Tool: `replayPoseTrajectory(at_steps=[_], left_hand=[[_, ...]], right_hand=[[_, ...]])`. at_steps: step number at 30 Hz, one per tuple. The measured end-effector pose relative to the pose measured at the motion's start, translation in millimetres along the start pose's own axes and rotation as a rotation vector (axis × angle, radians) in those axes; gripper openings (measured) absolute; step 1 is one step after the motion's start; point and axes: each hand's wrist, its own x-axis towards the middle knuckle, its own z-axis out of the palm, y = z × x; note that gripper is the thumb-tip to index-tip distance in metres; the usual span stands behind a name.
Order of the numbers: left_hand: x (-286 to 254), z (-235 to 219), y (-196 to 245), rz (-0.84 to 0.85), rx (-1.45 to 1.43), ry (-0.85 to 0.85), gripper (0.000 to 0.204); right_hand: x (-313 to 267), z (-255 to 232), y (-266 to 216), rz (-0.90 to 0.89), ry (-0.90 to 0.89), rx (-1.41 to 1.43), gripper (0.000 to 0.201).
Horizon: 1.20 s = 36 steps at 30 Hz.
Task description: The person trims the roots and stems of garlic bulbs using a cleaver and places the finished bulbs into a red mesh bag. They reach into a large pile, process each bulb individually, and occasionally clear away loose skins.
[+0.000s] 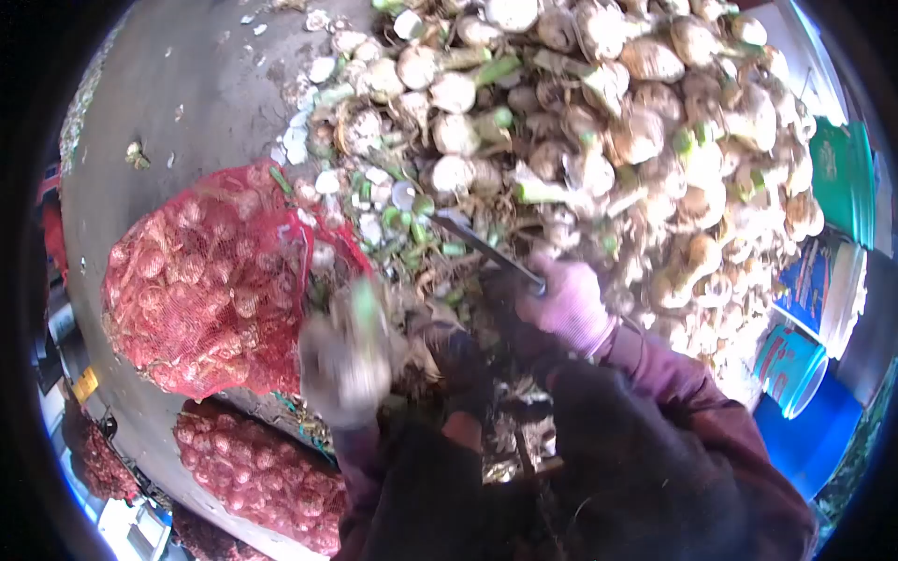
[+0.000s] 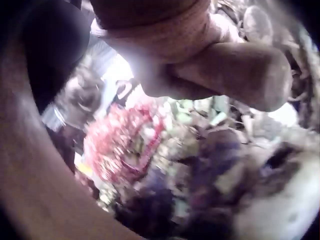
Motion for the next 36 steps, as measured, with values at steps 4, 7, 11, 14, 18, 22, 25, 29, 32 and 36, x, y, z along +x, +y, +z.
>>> replayPoseTrajectory(at_steps=[4,7,11,14,18,22,25,29,32,36], left_hand=[[32.8,9.7,-10.0,-0.241,-0.462,0.010,0.053],[31.5,20.1,-20.0,-0.402,-0.374,0.045,0.059],[24.9,17.6,-32.3,-0.541,-0.417,-0.070,0.064],[25.5,12.9,-40.4,-0.520,-0.195,-0.086,0.054],[23.6,-7.1,-68.8,-0.418,-0.657,-0.113,0.037],[14.6,-4.0,-71.7,-0.264,0.018,-0.152,0.041],[6.0,-5.7,-87.9,-0.359,-0.234,0.004,0.054],[-2.8,-4.3,-94.9,-0.357,-0.246,-0.057,0.038],[-6.9,20.9,-77.9,-0.595,-0.335,-0.080,0.071],[-5.8,26.6,-71.1,-0.541,-0.209,-0.189,0.079]], right_hand=[[7.0,-18.6,-45.2,-0.190,0.018,0.171,0.014],[6.6,-14.0,-46.8,-0.256,-0.006,0.132,0.015],[8.0,-13.8,-43.5,-0.354,0.003,0.117,0.017],[7.6,-22.2,-44.3,-0.314,-0.035,0.093,0.015],[7.2,-19.2,-43.2,-0.374,-0.054,0.052,0.021],[8.5,-21.3,-45.2,-0.406,-0.125,-0.140,0.024],[7.1,-10.9,-42.8,-0.366,-0.096,-0.149,0.020],[3.8,13.9,-29.6,-0.143,-0.019,0.180,0.013],[18.2,13.9,-29.1,0.051,-0.036,0.166,0.017],[22.2,16.3,-32.6,0.122,-0.028,0.267,0.018]])
